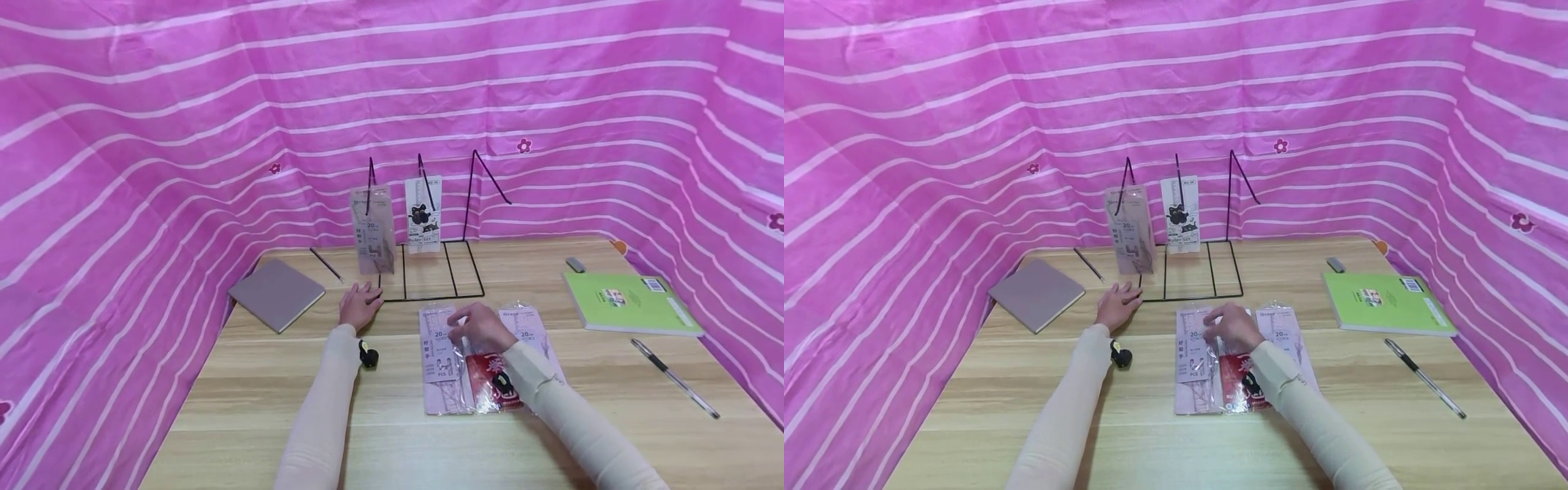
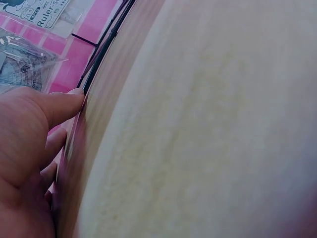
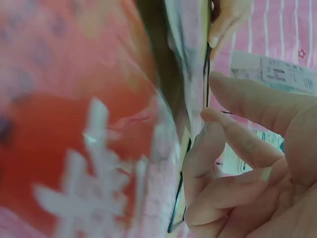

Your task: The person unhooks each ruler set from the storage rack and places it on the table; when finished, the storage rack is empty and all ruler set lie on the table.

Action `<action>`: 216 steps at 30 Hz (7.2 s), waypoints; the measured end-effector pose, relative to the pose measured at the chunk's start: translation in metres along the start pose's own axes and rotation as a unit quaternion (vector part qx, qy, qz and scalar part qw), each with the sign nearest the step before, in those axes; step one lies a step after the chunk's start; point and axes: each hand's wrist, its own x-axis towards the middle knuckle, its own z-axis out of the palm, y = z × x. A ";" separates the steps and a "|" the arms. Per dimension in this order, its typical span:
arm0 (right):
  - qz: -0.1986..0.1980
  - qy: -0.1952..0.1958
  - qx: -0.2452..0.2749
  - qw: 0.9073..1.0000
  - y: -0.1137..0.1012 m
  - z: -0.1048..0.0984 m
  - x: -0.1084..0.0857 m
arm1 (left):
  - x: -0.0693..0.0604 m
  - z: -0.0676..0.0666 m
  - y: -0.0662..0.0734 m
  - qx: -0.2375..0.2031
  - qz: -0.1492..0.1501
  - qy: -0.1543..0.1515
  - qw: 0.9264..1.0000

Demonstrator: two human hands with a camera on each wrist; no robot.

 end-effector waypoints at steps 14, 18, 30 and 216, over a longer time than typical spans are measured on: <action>-0.137 0.113 0.046 0.983 -0.017 -0.046 0.068 | 0.000 0.001 -0.003 -0.003 0.005 0.002 1.000; -0.192 0.130 0.078 0.970 -0.025 -0.058 0.090 | -0.006 0.004 -0.005 -0.002 -0.004 0.000 1.000; -0.242 0.139 0.152 0.948 -0.069 -0.090 0.127 | 0.002 0.001 -0.002 0.015 -0.004 -0.009 1.000; -0.056 0.011 -0.024 0.998 0.074 -0.068 0.085 | 0.038 -0.112 0.046 -0.355 0.078 0.140 0.921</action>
